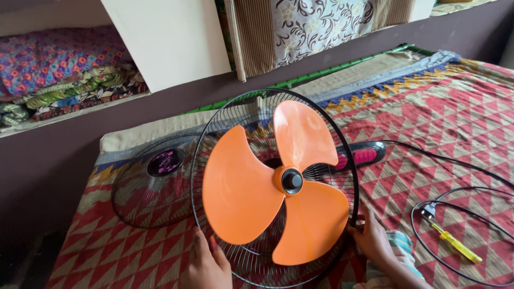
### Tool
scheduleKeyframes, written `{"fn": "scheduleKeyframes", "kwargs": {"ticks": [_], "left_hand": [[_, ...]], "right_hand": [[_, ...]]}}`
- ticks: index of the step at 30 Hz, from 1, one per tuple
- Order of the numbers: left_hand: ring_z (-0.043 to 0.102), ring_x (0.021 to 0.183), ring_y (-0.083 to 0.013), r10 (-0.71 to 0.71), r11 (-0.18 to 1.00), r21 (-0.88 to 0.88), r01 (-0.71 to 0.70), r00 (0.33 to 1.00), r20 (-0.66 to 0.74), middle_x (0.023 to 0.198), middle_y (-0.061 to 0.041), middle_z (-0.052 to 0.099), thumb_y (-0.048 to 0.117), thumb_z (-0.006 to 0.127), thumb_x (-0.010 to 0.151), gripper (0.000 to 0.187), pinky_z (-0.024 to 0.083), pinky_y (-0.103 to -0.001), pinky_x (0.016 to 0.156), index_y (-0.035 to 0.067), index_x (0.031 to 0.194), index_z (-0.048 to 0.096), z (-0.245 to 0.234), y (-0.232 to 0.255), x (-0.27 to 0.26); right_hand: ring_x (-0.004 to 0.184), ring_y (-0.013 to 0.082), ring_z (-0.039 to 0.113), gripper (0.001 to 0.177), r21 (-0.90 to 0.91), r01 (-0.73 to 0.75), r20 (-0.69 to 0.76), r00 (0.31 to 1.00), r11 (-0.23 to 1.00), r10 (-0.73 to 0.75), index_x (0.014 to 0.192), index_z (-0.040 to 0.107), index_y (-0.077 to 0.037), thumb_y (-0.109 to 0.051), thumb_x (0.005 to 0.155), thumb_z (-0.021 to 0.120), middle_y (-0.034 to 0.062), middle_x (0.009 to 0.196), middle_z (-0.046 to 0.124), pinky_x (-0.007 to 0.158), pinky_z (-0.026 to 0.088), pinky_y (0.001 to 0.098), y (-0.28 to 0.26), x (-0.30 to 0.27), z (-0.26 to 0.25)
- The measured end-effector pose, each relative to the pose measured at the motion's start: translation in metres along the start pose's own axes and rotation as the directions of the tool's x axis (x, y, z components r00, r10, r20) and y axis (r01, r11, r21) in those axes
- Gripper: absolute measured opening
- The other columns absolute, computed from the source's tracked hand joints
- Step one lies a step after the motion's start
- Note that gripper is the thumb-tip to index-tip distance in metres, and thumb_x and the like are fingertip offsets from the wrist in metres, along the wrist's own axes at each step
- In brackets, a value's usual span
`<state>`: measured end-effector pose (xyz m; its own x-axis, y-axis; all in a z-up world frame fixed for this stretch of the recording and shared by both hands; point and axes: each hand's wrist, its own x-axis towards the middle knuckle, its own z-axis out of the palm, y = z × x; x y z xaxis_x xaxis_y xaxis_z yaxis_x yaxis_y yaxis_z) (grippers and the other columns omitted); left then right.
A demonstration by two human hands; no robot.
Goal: The person assembles an electric fan by attaching the front wire cage to the fan body. They align the cage, insert a screw, and tighten it with a screwdriver.
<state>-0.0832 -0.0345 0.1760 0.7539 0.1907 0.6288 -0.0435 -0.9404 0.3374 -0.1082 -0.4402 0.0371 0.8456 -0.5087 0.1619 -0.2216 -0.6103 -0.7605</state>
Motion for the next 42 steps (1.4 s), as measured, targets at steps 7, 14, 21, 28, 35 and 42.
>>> {"fn": "scheduleKeyframes", "kwargs": {"ticks": [7,14,21,28,35,42], "left_hand": [[0.077,0.080,-0.0329,-0.029,0.996,-0.084,0.034,0.998,0.059,0.106,-0.020,0.077,0.030,0.064,0.094,0.052,0.062,-0.041,0.057,0.003,0.138,0.060,-0.010,0.002,0.000],[0.078,0.077,-0.0290,-0.086,0.988,-0.105,0.110,0.975,0.207,0.099,-0.016,0.078,0.037,0.063,0.090,0.060,0.061,-0.046,0.059,0.010,0.143,0.058,-0.015,-0.004,0.001],[0.078,0.078,-0.0299,-0.098,0.986,-0.103,0.133,0.950,0.297,0.090,-0.017,0.078,0.038,0.059,0.094,0.061,0.061,-0.046,0.061,0.011,0.148,0.053,-0.021,-0.006,0.004],[0.078,0.076,-0.0312,-0.079,0.985,-0.117,0.125,0.938,0.337,0.086,-0.015,0.078,0.037,0.057,0.095,0.057,0.061,-0.047,0.061,0.011,0.146,0.050,-0.034,-0.002,0.008],[0.078,0.076,-0.0318,-0.069,0.983,-0.139,0.117,0.948,0.311,0.090,-0.015,0.078,0.037,0.058,0.094,0.059,0.060,-0.047,0.062,0.013,0.148,0.052,-0.041,0.002,0.010],[0.078,0.077,-0.0308,-0.028,0.978,-0.190,0.083,0.961,0.276,0.096,-0.015,0.078,0.032,0.060,0.093,0.056,0.061,-0.046,0.060,0.009,0.144,0.054,-0.041,0.002,0.009]], "right_hand": [[0.125,0.0436,0.059,0.084,-0.103,0.268,0.057,0.963,0.958,-0.264,0.154,0.032,-0.009,-0.023,0.083,0.073,0.0242,0.144,0.054,0.099,0.053,0.0474,-0.018,-0.048,0.002],[0.132,0.0483,0.041,0.079,-0.332,0.496,-0.006,0.850,0.803,-0.527,0.135,0.053,-0.009,-0.041,0.068,0.080,0.0300,0.144,0.039,0.099,0.042,0.0575,-0.046,-0.077,-0.006],[0.110,0.0259,0.065,0.033,-0.088,0.921,0.341,0.386,0.380,-0.857,0.115,0.067,-0.013,-0.029,0.088,0.077,0.0109,0.119,0.064,0.088,0.055,0.0391,-0.012,-0.095,0.024],[0.099,0.0228,0.071,0.029,-0.052,0.950,0.139,0.313,0.309,-0.940,0.109,0.070,-0.003,-0.018,0.084,0.066,0.0062,0.109,0.070,0.084,0.056,0.0342,0.011,-0.106,0.085],[0.095,0.0186,0.072,0.023,-0.324,0.946,0.175,0.072,0.012,-0.982,0.106,0.064,-0.006,-0.019,0.088,0.066,0.0042,0.103,0.069,0.082,0.055,0.0345,0.007,-0.117,0.109],[0.061,0.0076,0.062,0.033,-0.384,0.922,0.150,0.115,0.050,-0.982,0.121,0.076,-0.021,-0.016,0.088,0.073,-0.0057,0.069,0.057,0.046,0.045,0.0239,-0.033,-0.134,0.119]]}}
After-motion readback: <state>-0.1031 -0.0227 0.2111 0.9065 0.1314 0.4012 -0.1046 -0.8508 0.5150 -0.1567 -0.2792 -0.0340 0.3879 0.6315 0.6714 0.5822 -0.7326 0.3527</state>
